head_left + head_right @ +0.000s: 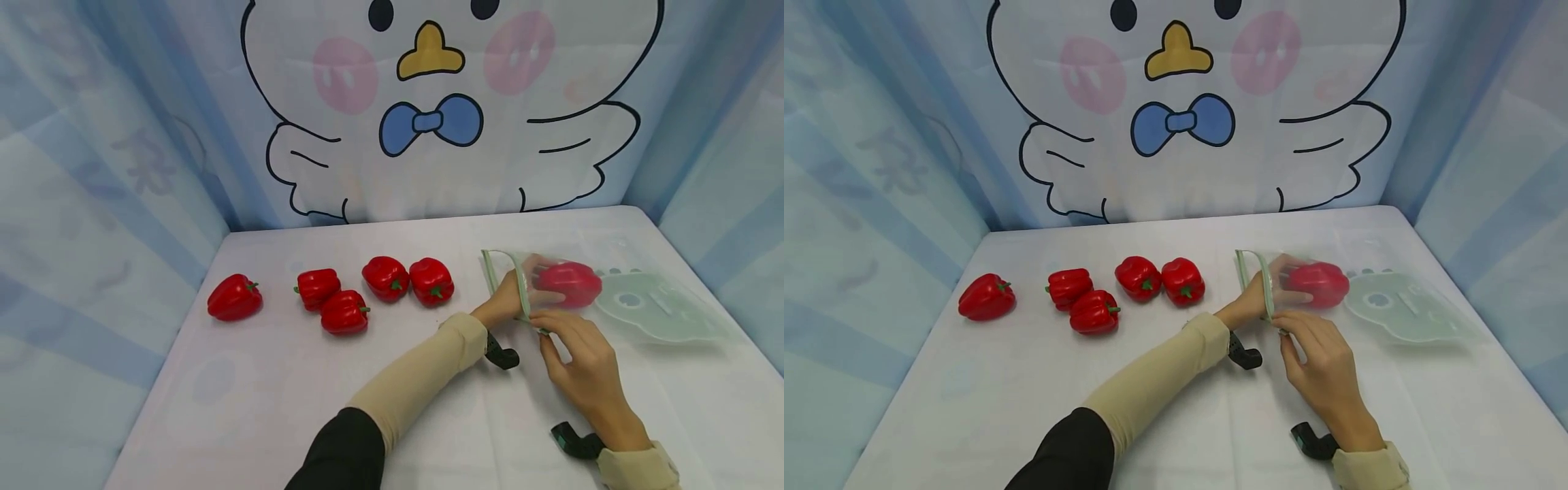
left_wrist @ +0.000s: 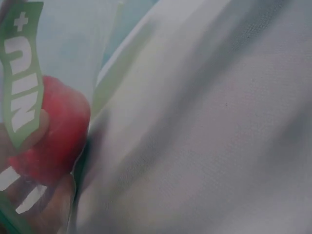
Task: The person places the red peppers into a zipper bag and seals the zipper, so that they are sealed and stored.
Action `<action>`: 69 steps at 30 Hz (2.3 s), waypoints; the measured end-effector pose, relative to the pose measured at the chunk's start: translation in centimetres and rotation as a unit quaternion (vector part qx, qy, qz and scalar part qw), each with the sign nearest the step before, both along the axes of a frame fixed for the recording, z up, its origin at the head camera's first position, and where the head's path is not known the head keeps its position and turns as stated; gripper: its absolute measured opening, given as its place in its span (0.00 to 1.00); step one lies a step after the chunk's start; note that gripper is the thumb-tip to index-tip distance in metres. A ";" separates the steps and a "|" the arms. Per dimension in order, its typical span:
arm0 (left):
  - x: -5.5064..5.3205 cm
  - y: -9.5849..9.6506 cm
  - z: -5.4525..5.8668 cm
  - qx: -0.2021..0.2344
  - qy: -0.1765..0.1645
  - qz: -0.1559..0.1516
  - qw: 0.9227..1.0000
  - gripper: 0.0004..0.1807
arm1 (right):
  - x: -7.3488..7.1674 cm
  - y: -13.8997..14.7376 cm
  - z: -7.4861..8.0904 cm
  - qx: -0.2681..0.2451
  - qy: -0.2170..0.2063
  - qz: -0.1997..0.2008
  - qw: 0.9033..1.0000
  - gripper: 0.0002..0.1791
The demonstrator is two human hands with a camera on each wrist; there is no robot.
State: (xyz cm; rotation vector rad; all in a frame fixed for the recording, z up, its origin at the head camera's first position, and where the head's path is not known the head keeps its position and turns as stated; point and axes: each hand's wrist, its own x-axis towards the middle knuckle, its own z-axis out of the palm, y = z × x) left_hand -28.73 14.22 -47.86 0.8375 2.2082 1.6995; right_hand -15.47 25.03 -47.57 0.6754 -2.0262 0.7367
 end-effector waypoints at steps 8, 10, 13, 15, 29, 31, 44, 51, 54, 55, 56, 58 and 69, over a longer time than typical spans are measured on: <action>-0.1 1.0 0.5 -0.037 0.015 0.029 0.999 0.31 | 0.0 -0.1 0.1 -0.002 0.013 0.009 1.000 0.17; -0.2 1.2 0.5 -0.043 0.015 0.038 0.998 0.31 | 0.0 -0.1 0.0 -0.002 0.010 0.010 1.000 0.17; -0.3 1.4 0.5 -0.052 0.015 0.046 0.997 0.31 | 0.0 -0.1 -0.1 0.002 0.005 0.011 1.000 0.17; -0.4 1.5 0.4 -0.057 0.018 0.051 0.997 0.31 | 0.0 -0.1 -0.1 0.002 0.004 0.012 1.000 0.16; -0.5 -0.2 -0.2 -0.124 0.113 0.024 0.986 0.31 | 0.0 -0.1 -0.2 0.006 -0.009 0.014 1.000 0.14; -0.5 -0.8 -0.2 -0.140 0.146 0.010 0.979 0.30 | 0.0 -0.1 -0.2 0.008 -0.012 0.013 1.000 0.14; 1.0 -4.9 0.8 -0.336 0.292 0.007 0.896 0.19 | 0.1 -0.1 -0.3 0.022 -0.045 -0.005 0.999 0.17; 2.3 -6.6 1.3 -0.375 0.305 0.047 0.874 0.18 | 0.1 0.0 -0.3 0.026 -0.048 -0.006 0.999 0.15; 3.2 -7.7 1.5 -0.360 0.299 0.062 0.882 0.16 | 0.1 0.0 -0.3 0.029 -0.045 -0.005 0.999 0.14; 3.5 -8.0 1.6 -0.354 0.299 0.066 0.884 0.16 | 0.1 -0.1 -0.3 0.031 -0.044 -0.007 0.999 0.17; 3.8 -8.4 1.8 -0.348 0.299 0.070 0.886 0.15 | 0.2 -0.1 -0.3 0.032 -0.044 -0.008 0.998 0.21; 4.2 -9.1 2.1 -0.341 0.303 0.078 0.886 0.15 | 0.3 -0.2 -0.2 0.039 -0.045 -0.012 0.998 0.25; 4.9 -12.1 4.4 -0.263 0.326 0.140 0.897 0.12 | 0.8 0.1 0.2 0.086 -0.110 -0.036 0.990 0.32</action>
